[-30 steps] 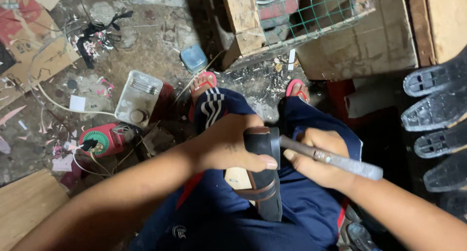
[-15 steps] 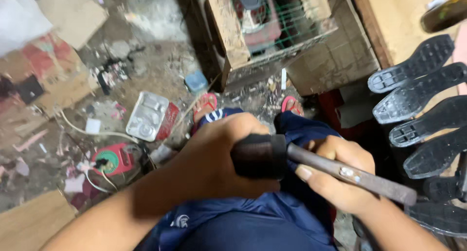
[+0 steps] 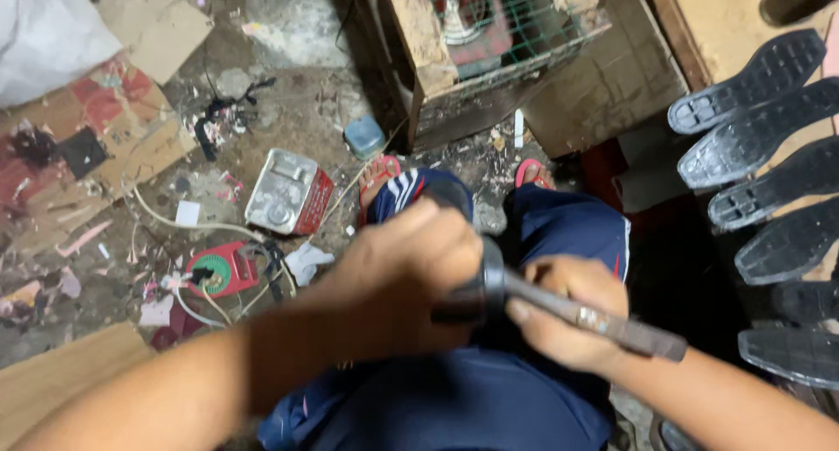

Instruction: The person sits on the floor holding a sandal and presses a rubber sole onto its base, aligning it by hand. They then use a knife to trim and scrape the excess sole material around the edges of the sandal, rotating it as they work.

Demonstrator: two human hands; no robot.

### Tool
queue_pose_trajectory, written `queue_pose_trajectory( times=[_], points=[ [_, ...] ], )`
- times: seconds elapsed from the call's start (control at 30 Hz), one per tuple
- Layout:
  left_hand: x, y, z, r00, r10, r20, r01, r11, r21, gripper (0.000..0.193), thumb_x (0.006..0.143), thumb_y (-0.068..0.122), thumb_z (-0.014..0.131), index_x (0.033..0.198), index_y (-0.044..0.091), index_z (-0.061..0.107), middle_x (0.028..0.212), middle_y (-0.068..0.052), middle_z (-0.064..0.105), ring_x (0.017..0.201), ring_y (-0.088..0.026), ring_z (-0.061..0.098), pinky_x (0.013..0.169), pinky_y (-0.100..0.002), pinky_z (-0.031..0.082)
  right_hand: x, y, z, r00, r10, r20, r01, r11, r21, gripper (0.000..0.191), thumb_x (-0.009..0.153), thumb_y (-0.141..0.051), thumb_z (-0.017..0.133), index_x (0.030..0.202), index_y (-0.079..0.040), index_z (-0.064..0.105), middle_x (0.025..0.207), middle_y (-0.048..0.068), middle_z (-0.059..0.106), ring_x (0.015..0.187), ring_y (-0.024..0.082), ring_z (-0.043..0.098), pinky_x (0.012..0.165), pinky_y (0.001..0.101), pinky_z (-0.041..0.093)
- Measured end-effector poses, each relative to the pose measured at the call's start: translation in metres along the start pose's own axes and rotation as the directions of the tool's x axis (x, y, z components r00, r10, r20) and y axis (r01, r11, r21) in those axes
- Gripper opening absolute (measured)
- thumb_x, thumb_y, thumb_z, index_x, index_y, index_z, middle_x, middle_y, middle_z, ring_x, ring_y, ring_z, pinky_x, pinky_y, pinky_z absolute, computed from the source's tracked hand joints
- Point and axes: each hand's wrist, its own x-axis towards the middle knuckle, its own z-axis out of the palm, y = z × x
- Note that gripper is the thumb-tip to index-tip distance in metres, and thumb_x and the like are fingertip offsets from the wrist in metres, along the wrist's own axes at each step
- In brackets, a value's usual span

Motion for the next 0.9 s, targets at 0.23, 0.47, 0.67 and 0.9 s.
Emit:
queue_pose_trajectory(
  times=[0.23,0.47,0.67,0.9],
  points=[
    [-0.04,0.001,0.031,0.768,-0.587,-0.257,0.159,0.563,-0.811,0.039,0.094,0.027,0.072,0.12,0.006,0.051,0.108,-0.007,0.058,0.099,-0.02,0.061,0.089,-0.038,0.053,0.003,-0.011,0.013,0.985,0.028,0.17,-0.027,1.0,-0.012,0.038,0.08,-0.015,0.081,0.067,-0.012,0.046,0.06,0.002,0.056,0.049,0.018,0.055,0.047,0.0333,0.041],
    [-0.081,-0.008,0.069,0.723,-0.624,0.295,0.089,-0.34,-0.936,0.038,0.098,0.022,0.065,0.13,0.003,0.058,0.102,-0.008,0.068,0.088,-0.019,0.067,0.077,-0.037,0.056,-0.042,0.006,0.04,0.955,0.196,0.223,-0.171,0.977,-0.126,0.039,0.077,-0.018,0.083,0.065,-0.011,0.047,0.058,0.002,0.055,0.048,0.014,0.054,0.046,0.03,0.041],
    [-0.052,-0.035,0.105,0.565,-0.815,0.125,0.001,-0.151,-0.989,0.046,0.086,0.008,0.071,0.129,0.003,0.056,0.107,-0.005,0.068,0.097,-0.016,0.067,0.088,-0.036,0.057,-0.059,0.027,0.044,0.852,0.523,0.031,-0.524,0.847,0.094,0.03,0.085,-0.011,0.078,0.07,-0.009,0.052,0.067,0.001,0.062,0.06,0.007,0.052,0.054,0.0259,0.044],
    [-0.06,-0.056,0.116,0.621,-0.784,0.001,0.082,0.064,-0.995,0.061,0.088,0.012,0.072,0.141,-0.005,0.048,0.125,-0.012,0.064,0.114,-0.017,0.063,0.102,-0.035,0.052,-0.056,0.039,0.053,0.821,0.566,0.071,-0.564,0.788,0.247,0.033,0.085,-0.012,0.079,0.071,-0.009,0.049,0.067,0.001,0.063,0.059,0.006,0.054,0.052,0.0236,0.045]
  ],
)
